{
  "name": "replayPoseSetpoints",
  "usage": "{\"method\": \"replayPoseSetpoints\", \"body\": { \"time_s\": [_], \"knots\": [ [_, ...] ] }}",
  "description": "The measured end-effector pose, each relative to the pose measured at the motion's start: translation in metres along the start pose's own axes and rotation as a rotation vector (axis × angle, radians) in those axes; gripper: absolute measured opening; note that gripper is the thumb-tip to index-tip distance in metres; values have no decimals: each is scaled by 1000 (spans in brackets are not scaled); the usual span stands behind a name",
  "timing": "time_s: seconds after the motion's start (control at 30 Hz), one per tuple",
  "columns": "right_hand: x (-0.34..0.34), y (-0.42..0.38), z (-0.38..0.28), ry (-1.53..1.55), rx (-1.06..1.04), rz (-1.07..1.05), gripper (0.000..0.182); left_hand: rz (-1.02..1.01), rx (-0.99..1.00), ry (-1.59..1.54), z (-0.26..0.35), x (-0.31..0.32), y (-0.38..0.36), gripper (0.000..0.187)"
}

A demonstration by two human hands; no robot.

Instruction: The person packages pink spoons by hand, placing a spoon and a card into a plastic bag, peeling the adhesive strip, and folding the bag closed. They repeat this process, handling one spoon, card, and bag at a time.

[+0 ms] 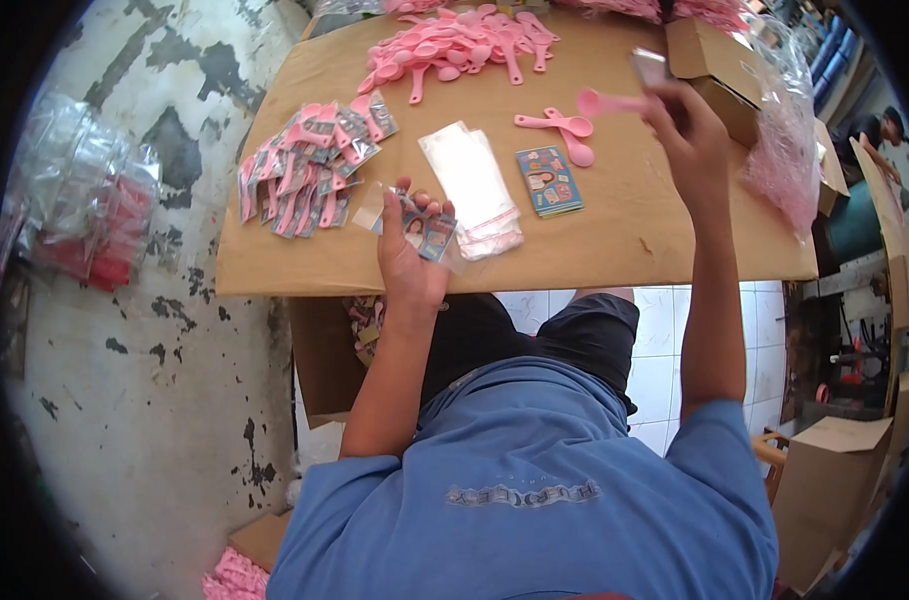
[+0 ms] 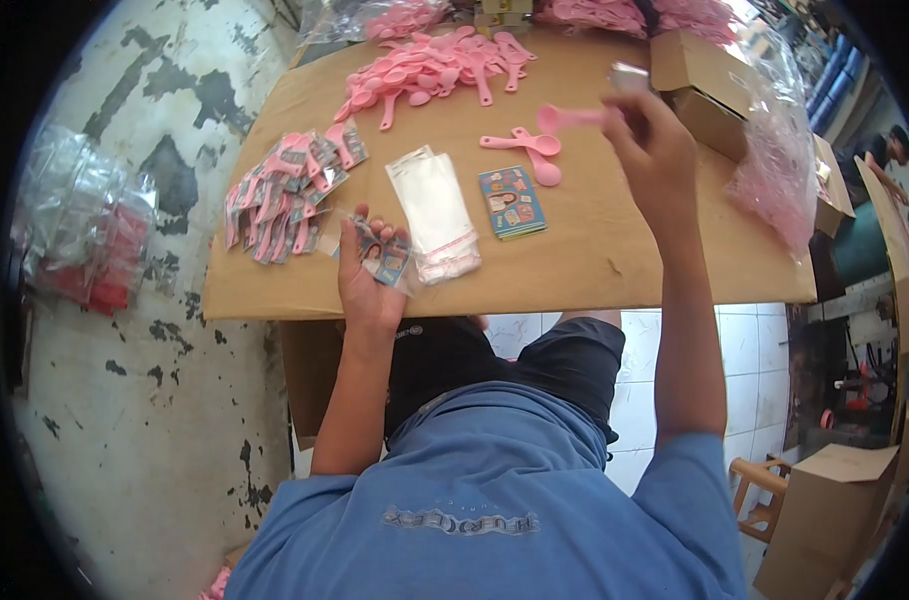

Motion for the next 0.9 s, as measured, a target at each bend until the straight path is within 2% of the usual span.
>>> {"method": "replayPoseSetpoints", "body": {
  "time_s": [0.17, 0.23, 0.5, 0.67, 0.8, 0.9],
  "knots": [
    [18, -113, 8, 540, 456, -95, 20, -1, 123, -88, -2, 9, 8, 35],
    [33, -141, -7, 692, 550, -137, 17, -31, 149, -79, -3, 20, 9, 37],
    [67, -140, -36, 834, 532, -133, 18, -71, 126, -91, -22, 39, 15, 41],
    [81, -137, -50, 945, 555, -223, 16, -96, 64, -95, -37, 39, 18, 44],
    [87, -136, -56, 860, 522, -309, 17, -105, -62, -142, -48, 47, 17, 46],
    [98, -139, -54, 880, 488, -278, 22, -89, -172, -130, -57, 49, 6, 47]
  ]
}}
Point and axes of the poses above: each hand's wrist, its own y-axis towards the middle knuckle, its own x-axis out of the palm, z = x × y, the point moved 3 cm from there along y, towards the middle knuckle, and after that the axes turned 11 degrees about -y, right-handed, at the moved point
